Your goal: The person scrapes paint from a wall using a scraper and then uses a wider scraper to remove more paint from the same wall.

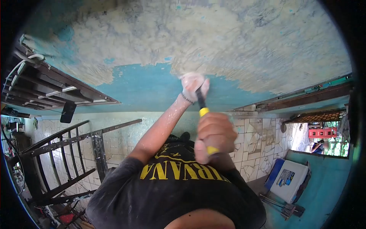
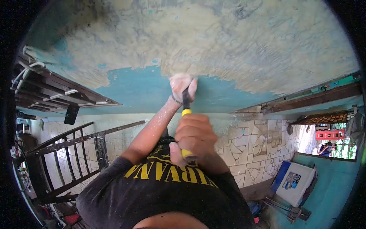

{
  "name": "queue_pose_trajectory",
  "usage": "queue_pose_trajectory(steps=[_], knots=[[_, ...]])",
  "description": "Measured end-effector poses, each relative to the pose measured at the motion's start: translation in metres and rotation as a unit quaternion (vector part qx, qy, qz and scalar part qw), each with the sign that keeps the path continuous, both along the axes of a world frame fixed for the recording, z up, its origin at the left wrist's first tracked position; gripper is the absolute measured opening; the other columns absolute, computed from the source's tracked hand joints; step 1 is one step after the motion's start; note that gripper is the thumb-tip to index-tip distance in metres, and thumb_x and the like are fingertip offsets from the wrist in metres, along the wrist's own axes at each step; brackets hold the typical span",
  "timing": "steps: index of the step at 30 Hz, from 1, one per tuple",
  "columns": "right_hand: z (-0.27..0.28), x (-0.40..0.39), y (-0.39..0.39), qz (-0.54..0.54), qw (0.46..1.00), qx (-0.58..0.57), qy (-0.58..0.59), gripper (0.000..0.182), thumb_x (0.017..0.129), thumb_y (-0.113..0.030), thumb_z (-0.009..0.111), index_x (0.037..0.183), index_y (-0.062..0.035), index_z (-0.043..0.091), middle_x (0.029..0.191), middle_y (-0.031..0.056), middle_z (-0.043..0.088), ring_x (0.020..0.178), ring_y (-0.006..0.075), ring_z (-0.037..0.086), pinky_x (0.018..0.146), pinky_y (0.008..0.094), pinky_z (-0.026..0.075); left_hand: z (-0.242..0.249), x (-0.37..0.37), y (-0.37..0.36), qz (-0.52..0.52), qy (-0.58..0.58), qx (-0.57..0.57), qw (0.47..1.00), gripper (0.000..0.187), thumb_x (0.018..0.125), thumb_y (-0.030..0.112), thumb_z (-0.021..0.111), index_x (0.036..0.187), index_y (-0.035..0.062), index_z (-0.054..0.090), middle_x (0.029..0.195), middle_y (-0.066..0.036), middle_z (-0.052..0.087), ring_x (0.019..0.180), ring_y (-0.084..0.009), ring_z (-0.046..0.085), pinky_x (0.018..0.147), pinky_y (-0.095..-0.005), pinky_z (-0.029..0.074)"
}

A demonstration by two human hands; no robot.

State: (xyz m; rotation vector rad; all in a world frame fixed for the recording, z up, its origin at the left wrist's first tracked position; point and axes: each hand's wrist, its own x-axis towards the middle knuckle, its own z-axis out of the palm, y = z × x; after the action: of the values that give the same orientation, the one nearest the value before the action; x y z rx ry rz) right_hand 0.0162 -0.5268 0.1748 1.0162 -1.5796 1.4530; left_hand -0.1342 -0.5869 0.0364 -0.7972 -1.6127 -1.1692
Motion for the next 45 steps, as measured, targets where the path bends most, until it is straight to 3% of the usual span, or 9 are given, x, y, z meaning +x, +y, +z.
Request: queue_pose_trajectory(steps=[5,9,17,23,30,34,37,41,45], knots=[[-0.013,-0.002,0.000,-0.018,0.999,0.005,-0.026,0.019,0.076,-0.002,0.068,0.078,-0.0043,0.050,0.061,0.0037,0.056,0.049,0.0196,0.055,0.051,0.0389,0.050,-0.014,-0.001,-0.003,-0.038,-0.024,0.017,0.999,0.025,0.085,0.003,0.068,0.066,0.0047,0.053,0.059,-0.010,0.053,0.048,-0.0329,0.053,0.049,-0.0414,0.043],[0.015,0.004,0.008,-0.012,0.999,-0.012,0.051,0.020,0.079,-0.002,0.066,0.077,-0.0050,0.047,0.062,0.0046,0.056,0.047,0.0191,0.053,0.049,0.0391,0.051,0.042,0.005,0.003,-0.091,-0.008,0.024,0.996,0.029,0.086,0.006,0.068,0.063,0.0059,0.051,0.059,-0.009,0.053,0.048,-0.0314,0.053,0.049,-0.0408,0.042],[-0.048,-0.025,-0.006,-0.058,0.998,-0.017,-0.008,0.022,0.079,-0.002,0.069,0.074,-0.0058,0.048,0.061,0.0052,0.057,0.046,0.0196,0.053,0.045,0.0345,0.045,-0.054,-0.005,-0.009,-0.060,-0.069,0.004,0.996,0.025,0.085,0.005,0.069,0.067,0.0066,0.053,0.062,-0.010,0.057,0.051,-0.0312,0.057,0.050,-0.0418,0.045],[0.009,0.001,-0.006,-0.073,0.987,-0.121,0.071,0.022,0.086,-0.010,0.072,0.078,-0.0055,0.052,0.062,0.0063,0.059,0.047,0.0192,0.057,0.046,0.0341,0.050,0.050,0.001,-0.009,-0.091,-0.024,-0.034,0.995,0.027,0.087,0.006,0.069,0.066,0.0065,0.052,0.062,-0.009,0.058,0.051,-0.0306,0.057,0.051,-0.0414,0.046],[-0.035,-0.016,-0.006,-0.019,0.998,0.005,-0.063,0.020,0.071,0.004,0.069,0.078,-0.0043,0.052,0.067,0.0056,0.059,0.053,0.0232,0.060,0.060,0.0388,0.056,-0.041,-0.006,-0.016,-0.041,-0.039,0.018,0.998,0.024,0.088,0.008,0.069,0.069,0.0054,0.054,0.061,-0.011,0.057,0.050,-0.0318,0.057,0.052,-0.0423,0.046],[-0.004,-0.002,-0.012,-0.095,0.981,-0.160,0.049,0.021,0.071,0.003,0.069,0.077,-0.0058,0.051,0.063,0.0034,0.057,0.051,0.0218,0.058,0.055,0.0370,0.054,0.042,0.000,-0.021,-0.071,-0.036,-0.050,0.996,0.030,0.079,0.007,0.072,0.061,0.0124,0.049,0.058,-0.006,0.053,0.051,-0.0286,0.056,0.051,-0.0395,0.045],[0.007,0.006,-0.016,-0.080,0.984,-0.144,0.073,0.022,0.071,0.004,0.069,0.077,-0.0058,0.050,0.062,0.0033,0.057,0.050,0.0211,0.059,0.052,0.0363,0.052,0.059,-0.001,-0.021,-0.105,-0.014,-0.034,0.994,0.030,0.079,0.007,0.072,0.060,0.0128,0.049,0.057,-0.005,0.052,0.051,-0.0277,0.056,0.051,-0.0386,0.045],[-0.030,-0.012,-0.012,-0.030,0.997,0.004,-0.071,0.021,0.072,0.006,0.069,0.079,-0.0049,0.052,0.062,0.0044,0.058,0.051,0.0212,0.059,0.052,0.0374,0.053,-0.037,-0.010,-0.027,-0.052,-0.028,0.038,0.998,0.024,0.084,0.004,0.070,0.068,0.0064,0.053,0.060,-0.010,0.055,0.049,-0.0309,0.056,0.049,-0.0410,0.045],[-0.026,-0.019,-0.012,-0.044,0.999,-0.009,-0.025,0.020,0.076,0.004,0.070,0.081,-0.0046,0.053,0.062,0.0044,0.058,0.051,0.0212,0.059,0.053,0.0378,0.054,-0.025,-0.008,-0.034,-0.072,-0.063,-0.034,0.995,0.025,0.084,0.004,0.071,0.067,0.0071,0.053,0.060,-0.010,0.054,0.048,-0.0314,0.054,0.048,-0.0410,0.043]])
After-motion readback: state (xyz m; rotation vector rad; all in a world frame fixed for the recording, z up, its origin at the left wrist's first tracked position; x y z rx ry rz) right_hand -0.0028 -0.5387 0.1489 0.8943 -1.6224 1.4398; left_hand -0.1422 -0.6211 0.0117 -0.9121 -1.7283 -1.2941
